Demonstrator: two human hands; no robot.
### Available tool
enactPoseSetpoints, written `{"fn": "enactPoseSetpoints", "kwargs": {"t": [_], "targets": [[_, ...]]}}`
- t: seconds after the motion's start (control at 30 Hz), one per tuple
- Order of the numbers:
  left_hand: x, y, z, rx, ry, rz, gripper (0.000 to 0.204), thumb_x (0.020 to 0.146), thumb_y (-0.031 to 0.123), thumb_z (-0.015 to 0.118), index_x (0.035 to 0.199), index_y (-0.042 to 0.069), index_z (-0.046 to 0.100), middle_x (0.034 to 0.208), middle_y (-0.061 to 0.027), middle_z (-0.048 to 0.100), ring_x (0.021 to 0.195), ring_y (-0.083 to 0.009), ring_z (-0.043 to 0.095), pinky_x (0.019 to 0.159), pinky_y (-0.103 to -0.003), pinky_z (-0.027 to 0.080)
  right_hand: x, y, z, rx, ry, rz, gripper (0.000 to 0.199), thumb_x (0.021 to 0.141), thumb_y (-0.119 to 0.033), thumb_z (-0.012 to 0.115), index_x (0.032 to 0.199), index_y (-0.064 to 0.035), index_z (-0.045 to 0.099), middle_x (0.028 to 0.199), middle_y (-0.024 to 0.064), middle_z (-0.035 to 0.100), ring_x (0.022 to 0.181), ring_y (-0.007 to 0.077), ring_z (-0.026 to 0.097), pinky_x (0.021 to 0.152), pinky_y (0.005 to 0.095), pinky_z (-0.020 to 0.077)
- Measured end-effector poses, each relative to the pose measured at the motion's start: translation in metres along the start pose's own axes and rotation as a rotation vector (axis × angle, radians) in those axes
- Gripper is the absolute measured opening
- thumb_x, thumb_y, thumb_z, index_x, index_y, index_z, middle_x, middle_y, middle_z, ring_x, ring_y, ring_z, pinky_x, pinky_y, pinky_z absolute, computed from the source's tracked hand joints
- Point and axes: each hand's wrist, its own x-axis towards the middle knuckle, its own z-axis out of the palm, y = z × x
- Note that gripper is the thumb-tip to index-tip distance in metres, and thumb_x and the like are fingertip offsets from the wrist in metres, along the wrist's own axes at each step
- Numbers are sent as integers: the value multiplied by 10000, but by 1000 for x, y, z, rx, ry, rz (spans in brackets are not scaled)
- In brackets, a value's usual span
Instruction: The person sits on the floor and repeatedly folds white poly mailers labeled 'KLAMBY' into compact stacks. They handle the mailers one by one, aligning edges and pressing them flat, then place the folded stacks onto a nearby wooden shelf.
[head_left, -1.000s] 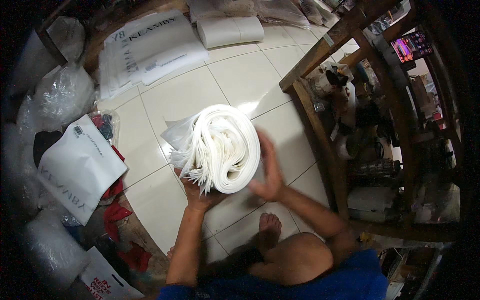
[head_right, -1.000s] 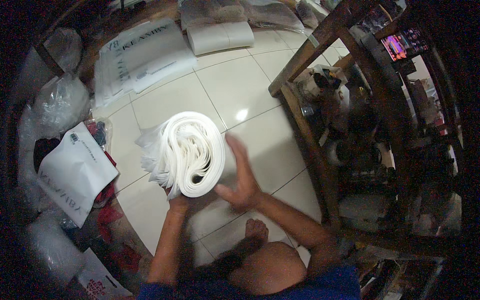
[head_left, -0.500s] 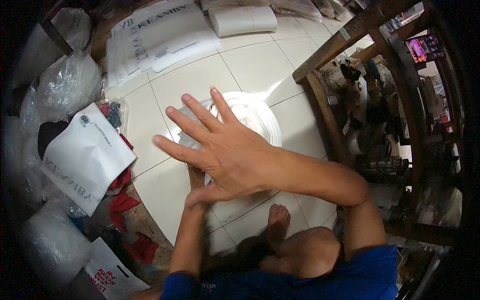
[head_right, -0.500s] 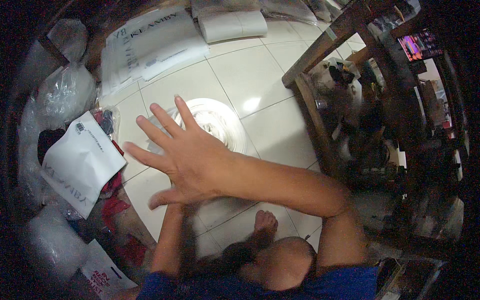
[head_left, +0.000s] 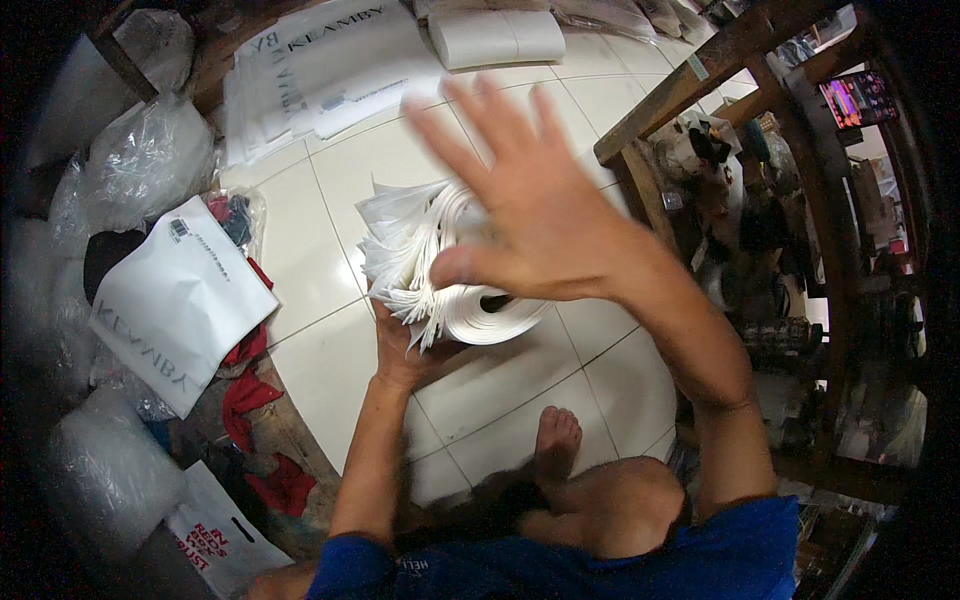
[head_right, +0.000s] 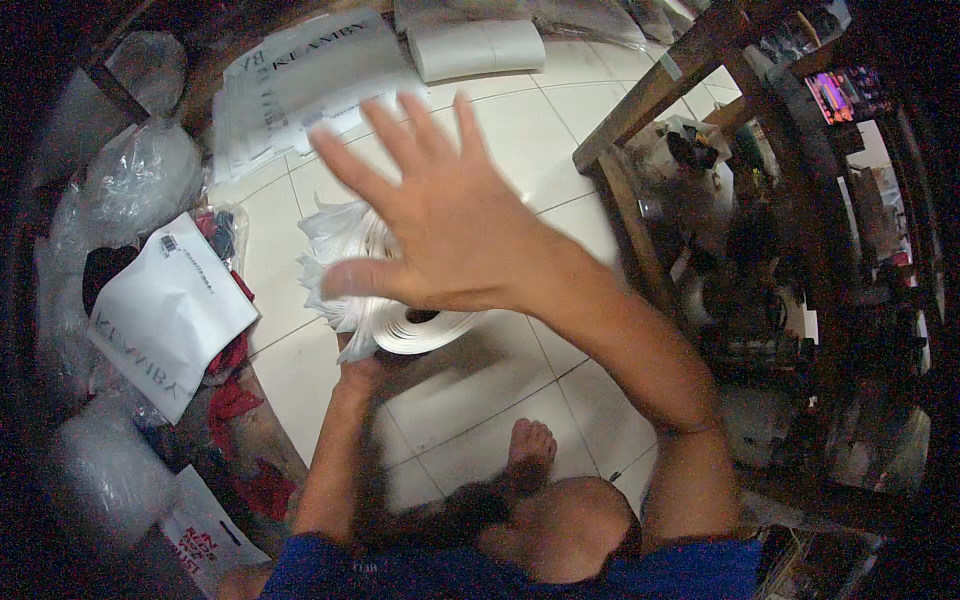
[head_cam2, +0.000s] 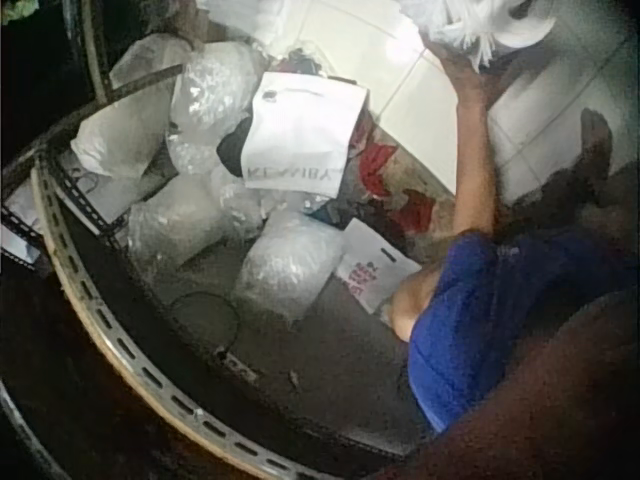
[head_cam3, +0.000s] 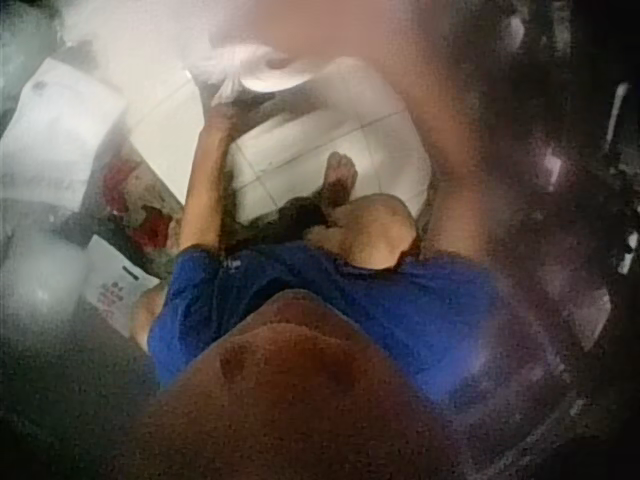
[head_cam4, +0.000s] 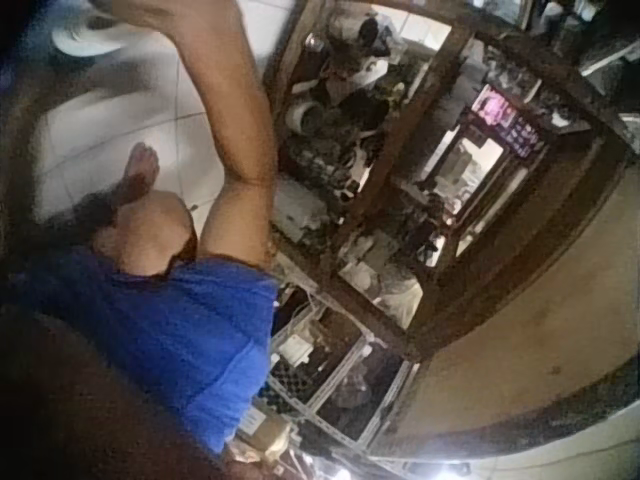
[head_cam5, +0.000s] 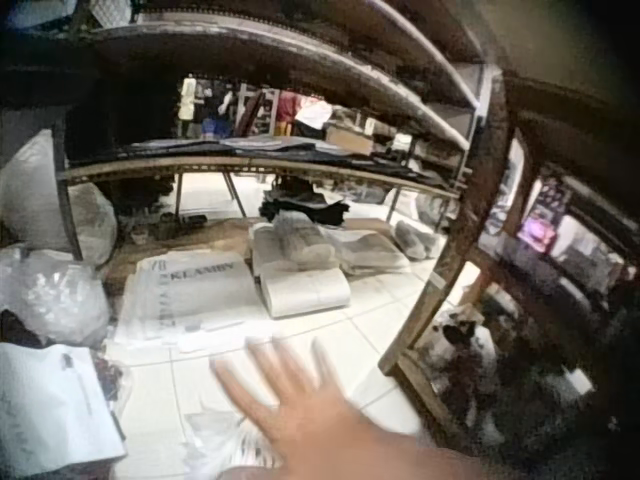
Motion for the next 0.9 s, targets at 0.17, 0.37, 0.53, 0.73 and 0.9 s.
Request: {"fn": "enactPoseSetpoints", "kwargs": {"t": [0.17, 0.37, 0.53, 0.73, 0.9], "targets": [[-7, 6, -6, 0, -43, -35, 819, 637, 522, 812, 1310, 185, 489, 1311, -69, 512, 1212, -273, 464, 1054, -465, 329, -6, -42, 17, 203, -128, -100, 1019, 731, -817, 493, 1498, -173, 309, 1497, 306, 263, 1403, 515, 175, 1087, 705, 90], [-10, 2, -18, -23, -69, -77, 796, 646, 512, 814, 1296, 182, 495, 1282, -68, 540, 1184, -257, 501, 1038, -444, 368, 13, -56, 13, 247, 0, -123, 1027, 722, -827, 484, 1496, -173, 318, 1489, 306, 284, 1373, 529, 237, 1082, 705, 110], [0, 0, -10, -332, -215, -454, 777, 653, 504, 815, 1284, 180, 499, 1258, -67, 563, 1161, -244, 532, 1026, -427, 401, 10, -26, 7, 111, 153, -15, 1036, 727, -832, 467, 1491, -146, 325, 1443, 313, 341, 1336, 524, 298, 1078, 689, 149], [7, 21, -28, 156, -282, -91, 515, 792, 289, 773, 1221, 71, 589, 1226, -77, 613, 1125, -237, 581, 977, -401, 459, -23, -5, 13, 310, 179, 135, 1024, 739, -674, 625, 1475, -41, 298, 1441, 273, 357, 1349, 414, 341, 1108, 645, 151], [-5, -13, -8, 52, -76, 30, 666, 663, 222, 884, 1249, 91, 597, 1250, -76, 627, 1162, -245, 572, 1027, -377, 431, -151, 21, 73, 937, 223, 406, 1298, 663, -435, 852, 1516, -2, -25, 1561, 262, 103, 1461, 327, 132, 1190, 425, 109]]}}
